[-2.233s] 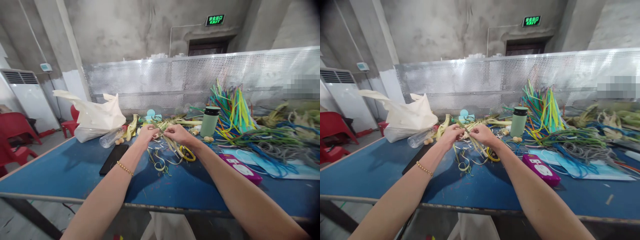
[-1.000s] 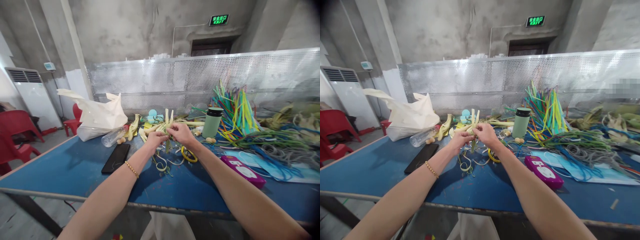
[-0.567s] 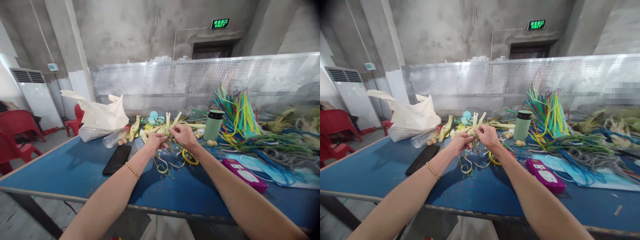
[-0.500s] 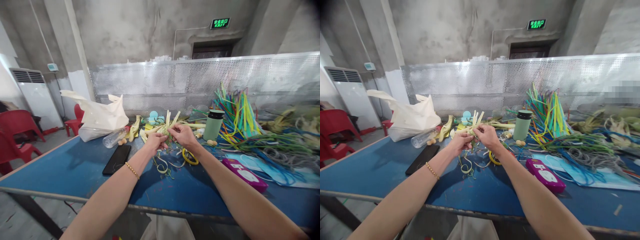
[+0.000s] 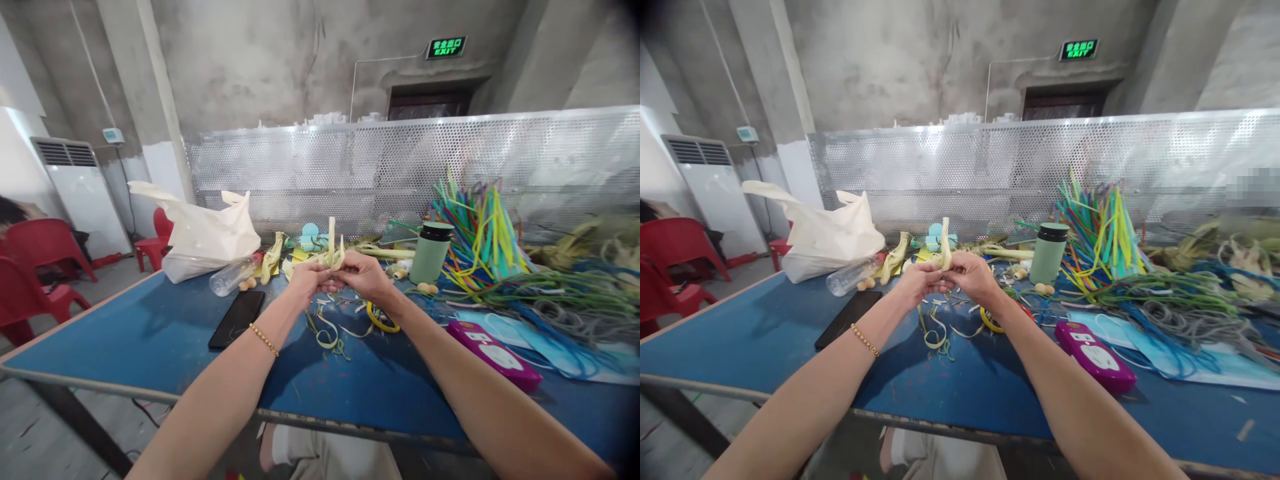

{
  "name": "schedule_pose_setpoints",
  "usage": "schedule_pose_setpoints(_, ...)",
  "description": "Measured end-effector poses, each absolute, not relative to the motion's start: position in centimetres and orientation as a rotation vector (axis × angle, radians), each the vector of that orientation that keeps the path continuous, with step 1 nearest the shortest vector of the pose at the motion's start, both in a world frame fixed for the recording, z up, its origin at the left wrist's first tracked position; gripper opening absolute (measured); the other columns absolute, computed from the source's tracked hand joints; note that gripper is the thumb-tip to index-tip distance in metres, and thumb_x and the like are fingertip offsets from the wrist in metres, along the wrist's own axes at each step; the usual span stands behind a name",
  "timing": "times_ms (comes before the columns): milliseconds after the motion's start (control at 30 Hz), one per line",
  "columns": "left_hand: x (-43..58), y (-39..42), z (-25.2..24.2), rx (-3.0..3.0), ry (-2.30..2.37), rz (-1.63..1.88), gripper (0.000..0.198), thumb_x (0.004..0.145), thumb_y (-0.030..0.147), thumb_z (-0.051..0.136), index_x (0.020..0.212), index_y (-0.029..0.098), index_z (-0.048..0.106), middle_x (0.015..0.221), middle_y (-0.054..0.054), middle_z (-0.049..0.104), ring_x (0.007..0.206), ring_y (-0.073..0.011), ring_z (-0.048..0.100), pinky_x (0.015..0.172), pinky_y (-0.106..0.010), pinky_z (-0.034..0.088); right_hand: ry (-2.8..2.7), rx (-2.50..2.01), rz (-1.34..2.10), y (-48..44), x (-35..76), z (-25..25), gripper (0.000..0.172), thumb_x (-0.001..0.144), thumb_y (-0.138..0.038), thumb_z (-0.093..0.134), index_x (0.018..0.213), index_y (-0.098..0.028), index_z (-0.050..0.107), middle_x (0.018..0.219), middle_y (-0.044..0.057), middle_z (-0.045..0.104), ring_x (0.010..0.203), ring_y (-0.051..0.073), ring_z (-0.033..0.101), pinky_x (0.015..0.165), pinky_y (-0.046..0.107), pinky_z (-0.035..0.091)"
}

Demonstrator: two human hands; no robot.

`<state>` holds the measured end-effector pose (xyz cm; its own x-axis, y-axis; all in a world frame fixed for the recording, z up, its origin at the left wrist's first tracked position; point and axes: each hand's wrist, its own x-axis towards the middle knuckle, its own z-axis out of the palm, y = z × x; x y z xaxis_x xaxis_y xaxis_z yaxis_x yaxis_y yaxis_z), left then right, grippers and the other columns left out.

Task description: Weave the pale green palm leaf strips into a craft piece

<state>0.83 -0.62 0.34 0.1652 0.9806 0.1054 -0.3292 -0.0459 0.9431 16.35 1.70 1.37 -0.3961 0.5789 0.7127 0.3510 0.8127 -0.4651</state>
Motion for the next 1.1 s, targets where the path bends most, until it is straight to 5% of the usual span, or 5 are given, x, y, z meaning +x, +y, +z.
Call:
schedule_pose_setpoints(400, 0.6, -0.3, 0.5, 1.044, 0.766, 1.310, 0.012, 0.067, -0.003, 0.059, 0.064, 0.008, 0.060, 0.062, -0.009, 0.068, 0.060, -0.0188, 0.069, 0.063, -0.028, 0.055, -2.085, -0.533, 0.211, 2.6, 16.8, 1.1, 0.011, 0.075, -0.020, 0.065, 0.077, -0.017, 0.075, 0.078, 0.006, 0.069, 0.072, 0.015, 0.062, 0.067, 0.027, 0.048)
schedule_pose_setpoints(600, 0.9, -0.8, 0.5, 1.132, 0.754, 1.258, 0.007, 0.069, 0.003, 0.061, 0.070, 0.008, 0.065, 0.067, -0.010, 0.070, 0.058, -0.0171, 0.068, 0.060, -0.027, 0.054, -1.812, -0.882, 0.593, 1.3, 17.4, 2.7, 0.022, 0.076, -0.025, 0.061, 0.091, -0.014, 0.072, 0.065, 0.003, 0.066, 0.051, 0.012, 0.056, 0.046, 0.024, 0.046)
schedule_pose_setpoints(800, 1.3, -1.0, 0.2, 1.291, 0.749, 1.218, 0.007, 0.068, 0.003, 0.060, 0.066, 0.009, 0.063, 0.064, -0.009, 0.068, 0.058, -0.0175, 0.067, 0.062, -0.029, 0.053, -1.738, -0.821, 0.894, 0.2, 17.1, 3.2, 0.019, 0.072, -0.033, 0.068, 0.068, -0.015, 0.065, 0.050, -0.001, 0.058, 0.041, 0.008, 0.048, 0.040, 0.021, 0.042)
schedule_pose_setpoints(1100, 1.7, -0.9, 0.2, 1.320, 0.814, 1.285, 0.013, 0.069, -0.002, 0.055, 0.068, 0.011, 0.057, 0.063, -0.005, 0.067, 0.053, -0.0143, 0.064, 0.066, -0.033, 0.056, -1.676, -0.840, 1.019, -0.1, 16.8, 3.3, 0.016, 0.066, -0.026, 0.072, 0.071, -0.014, 0.064, 0.052, 0.000, 0.061, 0.042, 0.009, 0.052, 0.039, 0.020, 0.044)
